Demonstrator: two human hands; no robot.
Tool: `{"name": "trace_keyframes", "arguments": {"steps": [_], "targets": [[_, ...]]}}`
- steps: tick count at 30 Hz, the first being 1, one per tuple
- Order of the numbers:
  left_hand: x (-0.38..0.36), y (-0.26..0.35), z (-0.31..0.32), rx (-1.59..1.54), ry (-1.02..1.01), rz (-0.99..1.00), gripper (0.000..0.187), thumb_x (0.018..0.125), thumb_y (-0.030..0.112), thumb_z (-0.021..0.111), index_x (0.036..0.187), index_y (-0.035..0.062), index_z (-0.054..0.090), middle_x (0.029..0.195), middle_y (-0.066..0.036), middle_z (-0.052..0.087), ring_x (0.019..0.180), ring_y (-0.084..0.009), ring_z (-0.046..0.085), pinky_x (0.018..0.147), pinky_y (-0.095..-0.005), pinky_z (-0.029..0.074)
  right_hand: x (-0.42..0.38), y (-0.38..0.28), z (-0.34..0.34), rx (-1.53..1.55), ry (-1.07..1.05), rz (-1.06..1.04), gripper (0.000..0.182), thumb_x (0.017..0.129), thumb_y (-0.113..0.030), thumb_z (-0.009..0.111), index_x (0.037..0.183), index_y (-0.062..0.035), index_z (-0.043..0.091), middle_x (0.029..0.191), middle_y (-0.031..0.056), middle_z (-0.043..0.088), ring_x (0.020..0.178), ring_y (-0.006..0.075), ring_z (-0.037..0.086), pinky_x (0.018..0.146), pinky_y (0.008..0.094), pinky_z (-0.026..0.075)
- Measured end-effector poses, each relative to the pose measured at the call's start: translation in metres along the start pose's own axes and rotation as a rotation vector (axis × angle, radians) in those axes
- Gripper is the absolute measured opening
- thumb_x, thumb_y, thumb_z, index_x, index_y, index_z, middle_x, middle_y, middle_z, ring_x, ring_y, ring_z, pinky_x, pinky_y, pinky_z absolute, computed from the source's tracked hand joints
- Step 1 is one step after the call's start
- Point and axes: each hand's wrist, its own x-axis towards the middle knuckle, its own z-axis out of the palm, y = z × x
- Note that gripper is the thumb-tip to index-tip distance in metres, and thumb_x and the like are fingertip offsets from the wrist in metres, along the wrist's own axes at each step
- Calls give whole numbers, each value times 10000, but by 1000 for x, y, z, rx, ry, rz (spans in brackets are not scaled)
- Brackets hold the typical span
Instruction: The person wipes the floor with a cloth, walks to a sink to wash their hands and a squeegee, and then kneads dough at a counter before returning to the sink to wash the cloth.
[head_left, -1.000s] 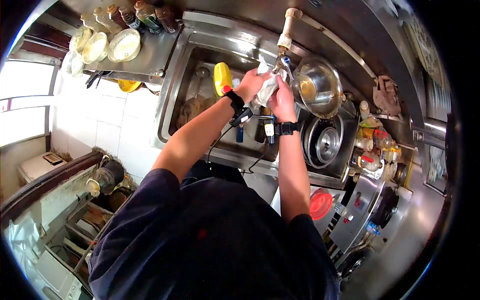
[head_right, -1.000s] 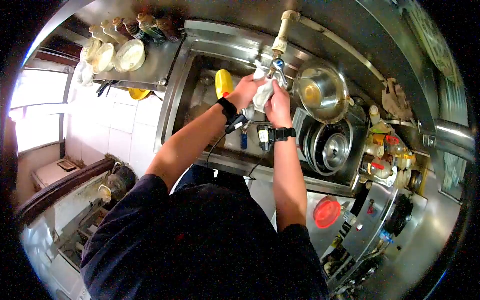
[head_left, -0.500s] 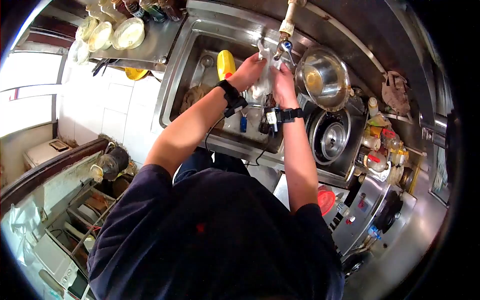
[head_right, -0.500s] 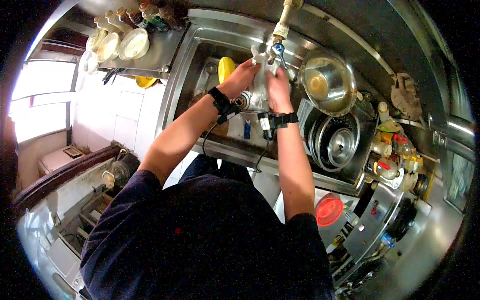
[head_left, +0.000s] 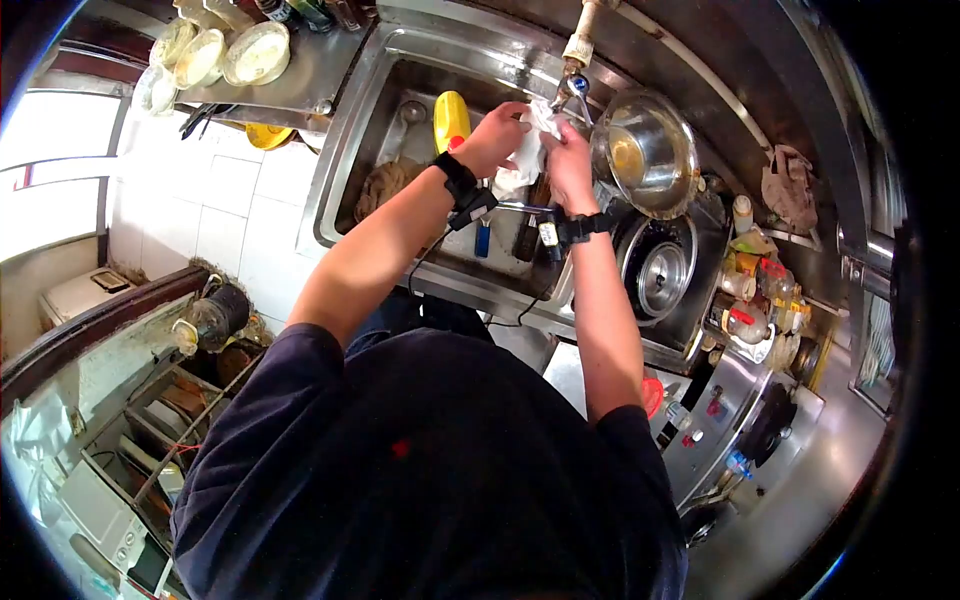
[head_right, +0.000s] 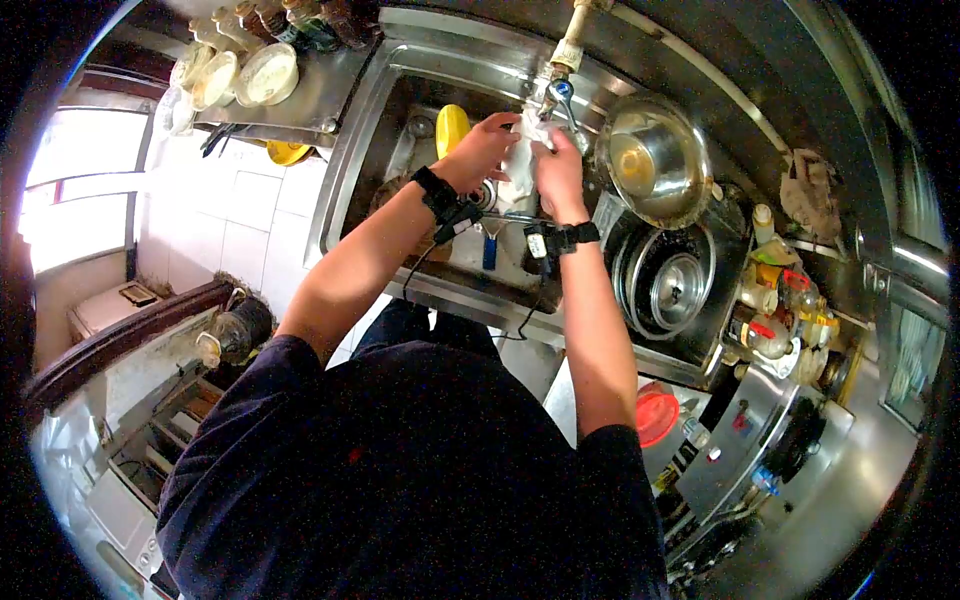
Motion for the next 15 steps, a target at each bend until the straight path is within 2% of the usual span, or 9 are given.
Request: {"name": "trace_keyframes", "arguments": {"steps": [1,2,6,8,9,11,12,13,15], "targets": [[-1,13,1,-16,33,-163,355,927,263,538,1269,169,525,1070,-35,546,852,-158,548,693,-317,518,3,8,-5,69,-38,-27,304,899,-46,563,1202,-18,574,941,8,644,722,77,548,603,227,443],[-3,30,1,-31,65,-325,366,911,209,563,1273,169,525,1091,-41,551,886,-152,568,704,-325,541,3,10,-9,242,-91,96,264,904,-79,570,1163,-40,601,913,-18,648,715,65,566,588,225,444],[-9,57,-1,182,-71,-306,348,879,170,610,1219,126,551,1032,-51,599,882,-135,603,616,-335,562,-10,-6,-11,284,-76,258,298,894,-75,582,1177,16,581,958,42,657,773,103,588,651,244,474],[-3,58,10,-187,99,-474,319,859,136,627,1169,89,564,960,-44,632,798,-140,628,551,-334,572,-11,-6,-7,229,4,191,288,884,-107,619,1135,33,612,927,44,665,773,90,581,649,237,462],[-1,53,13,-188,96,-473,319,859,136,627,1169,89,564,960,-44,632,798,-140,628,551,-334,572,-11,-5,-6,201,46,161,287,879,-123,637,1114,42,627,911,45,669,772,84,578,648,234,457],[-1,48,20,-330,193,-303,287,855,146,639,1124,73,574,917,-34,654,719,-133,635,472,-314,547,-11,-3,-3,131,151,131,275,872,-130,647,1080,51,646,911,42,673,769,86,572,674,236,447],[-1,50,18,-236,219,-382,288,841,133,647,1113,68,579,987,-52,651,811,-147,635,608,-349,577,-12,-3,-3,89,192,60,257,874,-129,643,1061,47,647,884,34,667,754,86,560,680,240,444],[-2,51,18,-236,217,-384,288,841,133,647,1113,68,579,987,-52,651,811,-147,635,608,-349,577,-14,-3,-2,46,231,-10,240,876,-129,639,1043,43,649,856,26,661,738,86,547,686,244,440],[-2,52,16,-41,181,-222,286,827,126,642,1101,66,589,995,-56,639,905,-149,618,743,-370,549,-15,0,-5,30,237,-45,213,877,-128,635,1012,36,649,830,17,646,724,85,532,675,247,436]]}}
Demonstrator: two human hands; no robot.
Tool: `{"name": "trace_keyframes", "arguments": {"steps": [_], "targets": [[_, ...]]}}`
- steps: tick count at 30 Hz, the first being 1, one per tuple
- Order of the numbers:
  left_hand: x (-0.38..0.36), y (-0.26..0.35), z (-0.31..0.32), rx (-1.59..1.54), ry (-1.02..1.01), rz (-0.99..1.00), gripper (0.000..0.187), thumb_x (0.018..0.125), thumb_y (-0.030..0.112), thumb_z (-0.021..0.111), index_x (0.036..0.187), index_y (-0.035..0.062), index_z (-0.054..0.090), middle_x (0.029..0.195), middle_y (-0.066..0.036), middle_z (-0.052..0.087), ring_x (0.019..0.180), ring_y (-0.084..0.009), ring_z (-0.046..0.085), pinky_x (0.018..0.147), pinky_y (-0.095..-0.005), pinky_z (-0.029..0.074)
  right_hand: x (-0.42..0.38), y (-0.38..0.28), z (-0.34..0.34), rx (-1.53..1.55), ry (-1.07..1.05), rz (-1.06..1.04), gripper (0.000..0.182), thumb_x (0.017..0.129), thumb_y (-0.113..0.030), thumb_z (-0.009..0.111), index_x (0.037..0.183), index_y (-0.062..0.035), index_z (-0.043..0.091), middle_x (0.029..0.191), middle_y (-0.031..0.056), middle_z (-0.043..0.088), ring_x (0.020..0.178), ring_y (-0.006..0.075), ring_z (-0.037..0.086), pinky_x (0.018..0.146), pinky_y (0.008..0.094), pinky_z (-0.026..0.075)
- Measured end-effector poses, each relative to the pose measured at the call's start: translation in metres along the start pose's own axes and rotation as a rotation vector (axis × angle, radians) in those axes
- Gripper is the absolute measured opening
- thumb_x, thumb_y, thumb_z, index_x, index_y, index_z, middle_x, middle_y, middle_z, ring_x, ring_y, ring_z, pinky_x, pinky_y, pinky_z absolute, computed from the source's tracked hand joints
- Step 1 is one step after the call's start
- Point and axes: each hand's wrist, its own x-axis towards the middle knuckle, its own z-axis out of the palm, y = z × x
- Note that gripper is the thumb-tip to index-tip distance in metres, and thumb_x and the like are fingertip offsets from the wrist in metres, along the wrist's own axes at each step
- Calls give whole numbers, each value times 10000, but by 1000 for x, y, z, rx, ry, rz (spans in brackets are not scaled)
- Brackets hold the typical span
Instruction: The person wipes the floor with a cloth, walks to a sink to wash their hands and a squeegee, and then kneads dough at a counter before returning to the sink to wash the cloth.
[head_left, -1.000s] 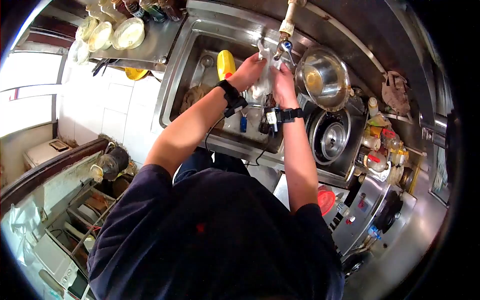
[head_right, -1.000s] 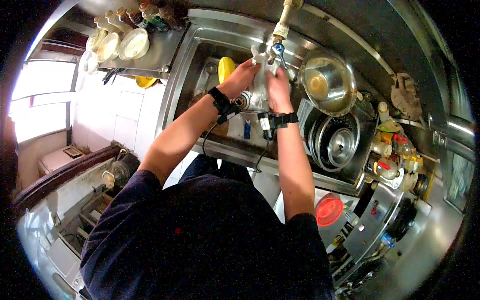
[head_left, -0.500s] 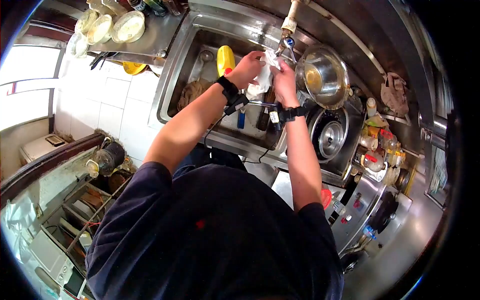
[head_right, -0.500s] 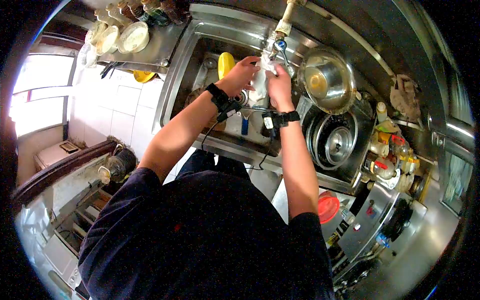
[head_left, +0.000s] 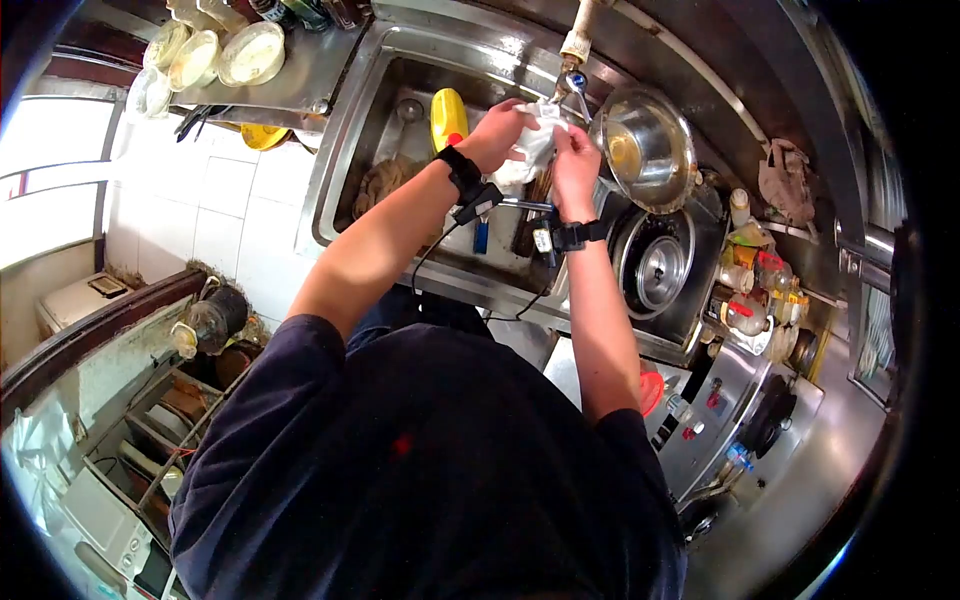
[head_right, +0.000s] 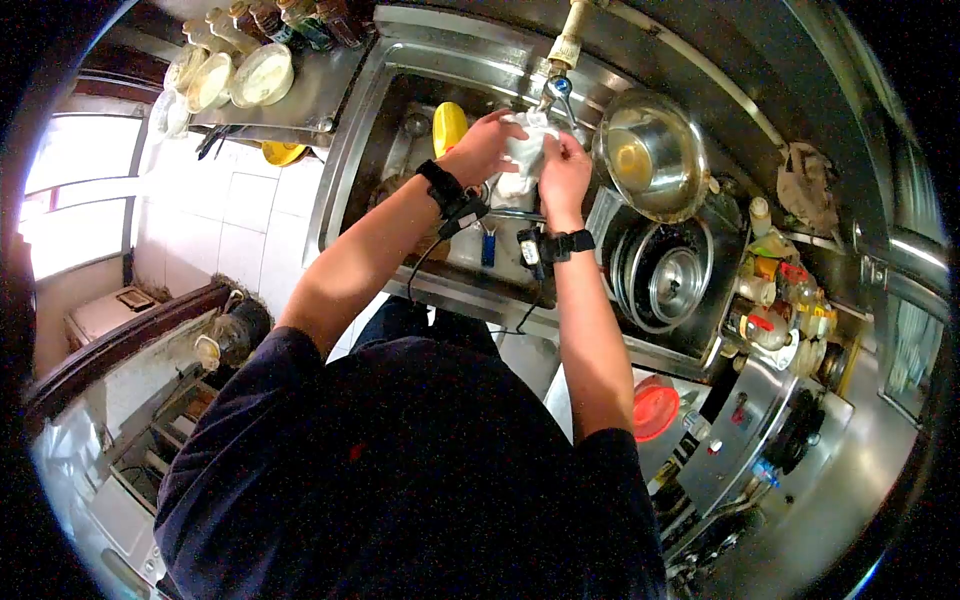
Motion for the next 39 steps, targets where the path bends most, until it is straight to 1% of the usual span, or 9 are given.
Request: {"name": "trace_keyframes", "arguments": {"steps": [4,6,10,14,22,32,36,38,39], "targets": [[1,17,0,-22,-65,15,312,809,59,606,1120,59,595,988,-54,627,986,-149,592,841,-378,496,-1,-4,-3,19,-130,14,222,882,-141,631,1051,0,607,846,13,607,695,87,514,657,257,441],[0,25,7,-217,-15,-174,388,807,10,555,1191,63,567,929,-49,615,880,-135,605,705,-340,499,-2,-8,0,43,-132,57,280,880,-144,638,1118,-12,572,897,20,604,719,91,531,664,259,451],[7,17,10,-223,-103,-87,462,821,-18,488,1279,41,489,912,-74,617,684,-124,573,533,-263,434,1,-14,-5,236,-248,339,443,862,-132,663,1260,-71,480,1015,32,592,794,101,567,690,270,477],[6,14,1,-30,-93,-23,422,805,-71,477,1214,14,536,940,-94,637,778,-144,609,646,-287,502,8,-16,-10,205,-385,405,367,886,-136,632,1238,-118,530,1083,14,636,918,117,613,766,298,497],[7,24,-12,313,-106,241,345,727,-62,518,1043,12,637,919,-67,654,810,-122,578,707,-270,487,17,4,-25,310,-533,647,216,874,-115,606,1056,1,612,858,40,640,657,117,571,590,239,472],[6,30,-19,365,-42,299,318,747,-102,476,1010,4,618,949,-67,644,879,-151,585,801,-284,475,33,44,-19,0,-289,-176,169,828,-87,698,941,-11,598,810,18,631,717,74,532,635,249,441],[1,48,-17,305,-169,79,330,751,-99,467,1029,4,612,976,-49,642,916,-147,577,848,-261,455,26,18,-17,210,-398,-66,248,854,-93,669,1069,-19,569,948,32,642,840,75,565,743,244,469],[3,52,-20,447,-256,177,342,765,-97,456,1049,11,612,1026,-59,630,967,-135,558,858,-257,453,28,15,-25,581,-613,650,419,892,-239,640,1230,-20,525,1111,43,644,997,195,627,912,271,469],[3,52,-19,458,-263,174,342,765,-97,456,1049,11,612,1026,-59,630,967,-135,558,858,-257,453,27,16,-25,593,-609,648,419,892,-239,640,1230,-20,525,1111,43,644,997,195,627,912,271,469]]}}
